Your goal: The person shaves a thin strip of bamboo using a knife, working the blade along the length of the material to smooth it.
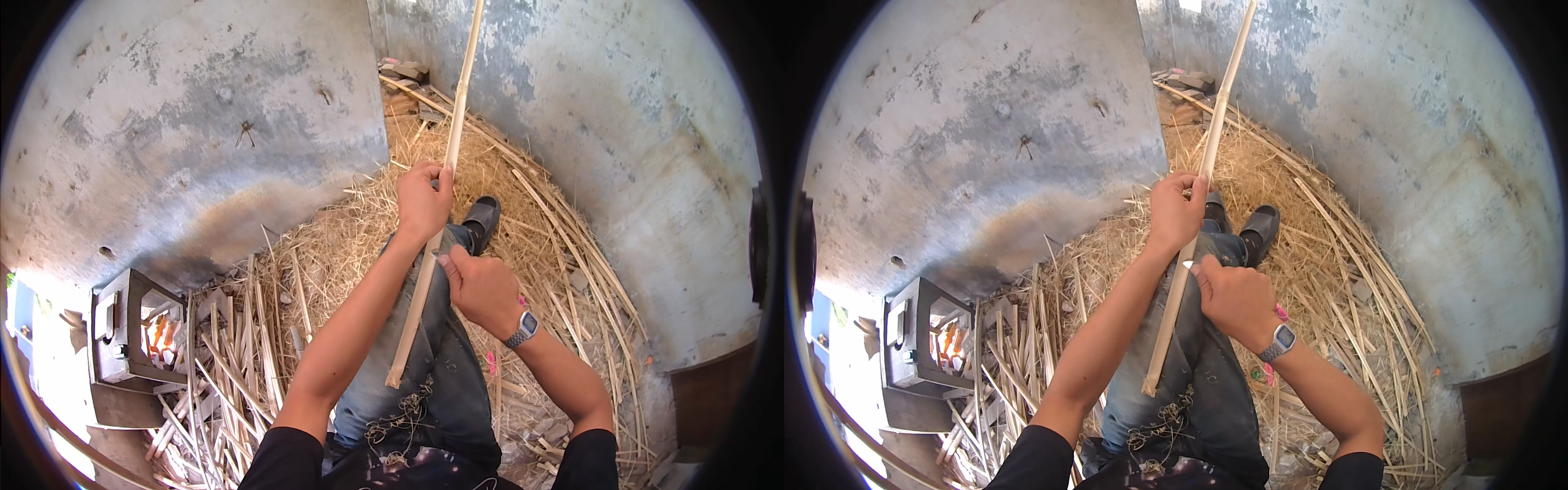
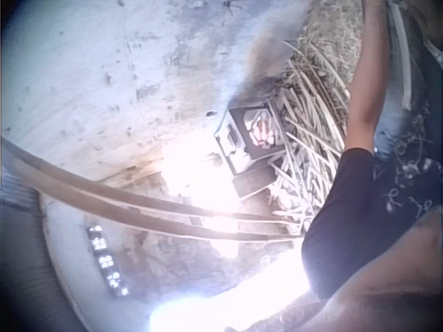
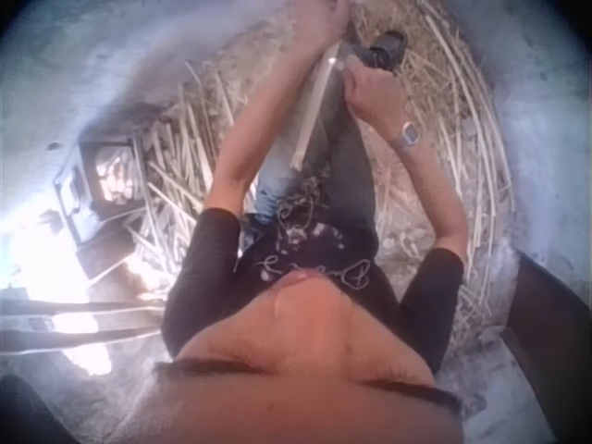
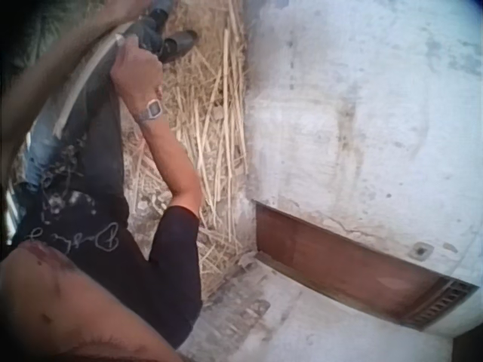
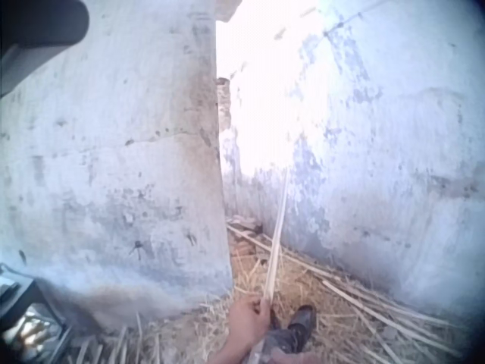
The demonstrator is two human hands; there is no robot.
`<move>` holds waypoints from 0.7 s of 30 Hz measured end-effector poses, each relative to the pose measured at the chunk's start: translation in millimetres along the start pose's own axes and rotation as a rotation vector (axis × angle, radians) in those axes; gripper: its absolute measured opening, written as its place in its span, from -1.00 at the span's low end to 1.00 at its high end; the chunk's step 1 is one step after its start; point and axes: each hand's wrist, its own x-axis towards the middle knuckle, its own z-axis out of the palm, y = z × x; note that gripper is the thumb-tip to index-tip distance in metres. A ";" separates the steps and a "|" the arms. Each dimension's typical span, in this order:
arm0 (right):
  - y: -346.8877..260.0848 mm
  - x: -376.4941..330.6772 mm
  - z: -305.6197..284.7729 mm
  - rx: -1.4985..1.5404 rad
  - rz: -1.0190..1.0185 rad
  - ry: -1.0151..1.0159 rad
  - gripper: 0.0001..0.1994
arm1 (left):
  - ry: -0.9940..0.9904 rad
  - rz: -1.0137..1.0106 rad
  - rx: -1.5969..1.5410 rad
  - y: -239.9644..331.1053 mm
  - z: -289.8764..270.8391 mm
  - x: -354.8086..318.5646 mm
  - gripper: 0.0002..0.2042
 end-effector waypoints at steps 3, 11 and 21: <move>-1.0 -9.1 3.9 0.022 -0.007 -0.066 -0.66 | 0.034 -0.015 -0.098 3.3 2.0 -0.5 -0.73; -16.7 -20.4 -0.7 -0.002 -0.029 -0.087 -0.72 | 0.068 0.033 -0.019 3.2 -4.3 -1.6 -0.74; -13.9 -25.1 2.7 -0.066 -0.134 -0.099 -0.70 | 0.135 0.042 -0.047 0.5 -9.5 -3.7 -0.78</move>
